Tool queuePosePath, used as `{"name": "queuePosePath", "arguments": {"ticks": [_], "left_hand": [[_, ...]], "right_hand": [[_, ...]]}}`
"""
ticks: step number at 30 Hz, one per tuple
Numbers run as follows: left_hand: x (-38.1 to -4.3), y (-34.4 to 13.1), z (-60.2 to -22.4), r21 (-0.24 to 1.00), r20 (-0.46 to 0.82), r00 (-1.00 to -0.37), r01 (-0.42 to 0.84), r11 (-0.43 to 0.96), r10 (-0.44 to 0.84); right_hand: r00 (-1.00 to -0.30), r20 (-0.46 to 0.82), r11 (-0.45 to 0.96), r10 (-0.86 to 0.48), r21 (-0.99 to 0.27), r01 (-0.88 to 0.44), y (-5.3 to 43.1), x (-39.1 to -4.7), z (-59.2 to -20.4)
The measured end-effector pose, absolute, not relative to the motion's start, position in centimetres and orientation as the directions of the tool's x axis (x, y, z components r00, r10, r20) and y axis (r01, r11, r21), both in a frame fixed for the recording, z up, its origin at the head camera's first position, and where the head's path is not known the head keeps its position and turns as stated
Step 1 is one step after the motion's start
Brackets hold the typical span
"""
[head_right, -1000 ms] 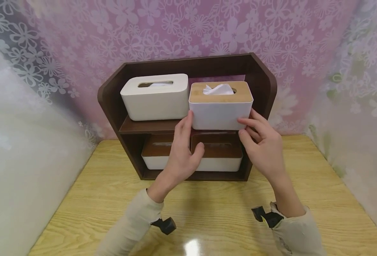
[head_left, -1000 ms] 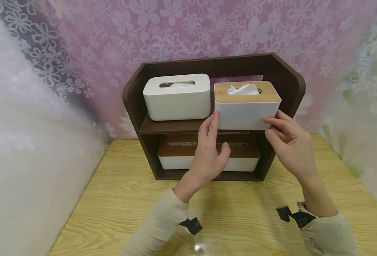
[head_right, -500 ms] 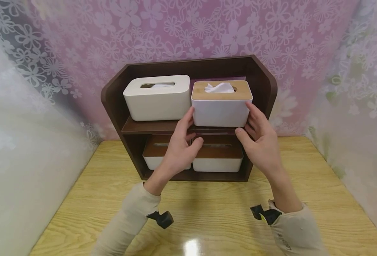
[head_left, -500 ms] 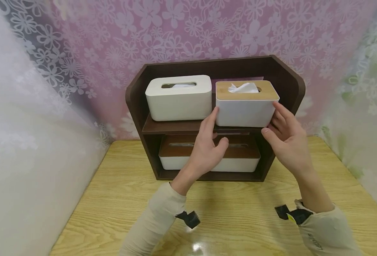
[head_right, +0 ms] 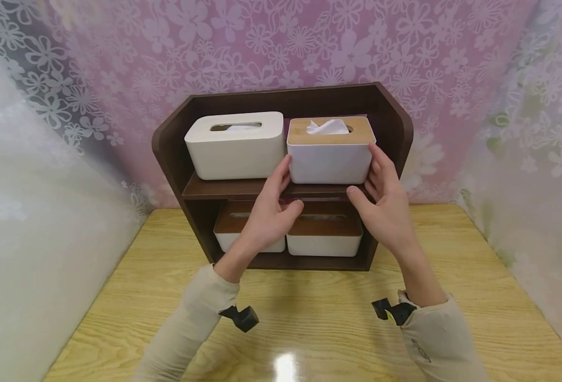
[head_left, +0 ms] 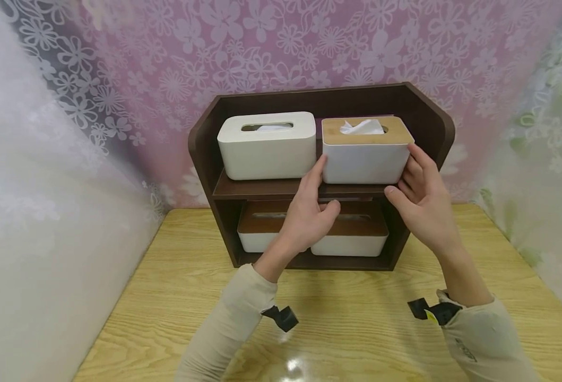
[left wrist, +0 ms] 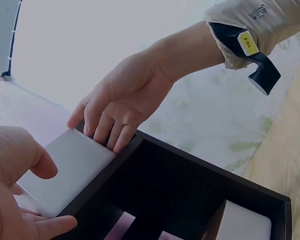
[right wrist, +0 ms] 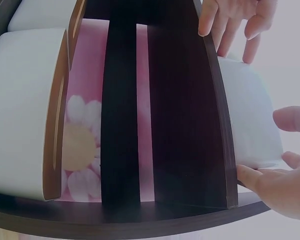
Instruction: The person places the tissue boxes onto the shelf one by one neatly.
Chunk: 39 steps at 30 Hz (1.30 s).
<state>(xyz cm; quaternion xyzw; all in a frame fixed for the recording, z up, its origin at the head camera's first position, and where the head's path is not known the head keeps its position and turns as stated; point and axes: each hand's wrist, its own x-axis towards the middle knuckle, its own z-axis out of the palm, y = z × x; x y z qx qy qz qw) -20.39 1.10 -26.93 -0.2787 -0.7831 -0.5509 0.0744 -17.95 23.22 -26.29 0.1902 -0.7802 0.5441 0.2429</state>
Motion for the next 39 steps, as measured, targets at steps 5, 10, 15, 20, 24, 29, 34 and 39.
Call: {"name": "queuePosePath", "arguments": {"ticks": [5, 10, 15, 20, 24, 29, 34, 39], "left_hand": [[-20.3, 1.1, -26.7, 0.815, 0.415, -0.839, 0.515, 0.266, 0.353], [-20.5, 1.1, -26.4, 0.806, 0.403, -0.845, 0.510, 0.300, 0.353], [-20.7, 1.0, -26.3, 0.797, 0.400, -0.843, 0.514, 0.317, 0.359], [-20.7, 0.8, -26.2, 0.807, 0.390, -0.840, 0.509, 0.301, 0.378], [-20.7, 0.7, -26.3, 0.807, 0.398, -0.829, 0.520, 0.280, 0.393], [-20.4, 0.3, -26.8, 0.798, 0.407, -0.812, 0.539, 0.269, 0.418], [-19.5, -0.6, -27.3, 0.783, 0.448, -0.775, 0.580, 0.222, 0.445], [-18.5, -2.0, -27.9, 0.712, 0.488, -0.726, 0.652, 0.261, 0.484]], "right_hand": [[-0.823, 0.567, 0.336, -0.042, -0.767, -0.546, 23.3, -18.2, -26.0], [-0.836, 0.547, 0.319, -0.040, -0.786, -0.529, 23.2, -18.3, -25.8], [-0.848, 0.529, 0.302, -0.033, -0.804, -0.513, 23.2, -18.5, -25.6], [-0.860, 0.510, 0.216, -0.027, -0.837, -0.503, 23.3, -18.6, -25.5], [-0.864, 0.503, 0.147, -0.037, -0.852, -0.502, 23.4, -18.5, -25.5], [-0.874, 0.482, 0.251, -0.058, -0.841, -0.480, 24.0, -17.8, -25.9], [-0.861, 0.502, 0.370, -0.085, -0.786, -0.495, 24.9, -16.6, -26.8], [-0.860, 0.502, 0.451, -0.097, -0.748, -0.487, 25.5, -15.9, -27.9]]}}
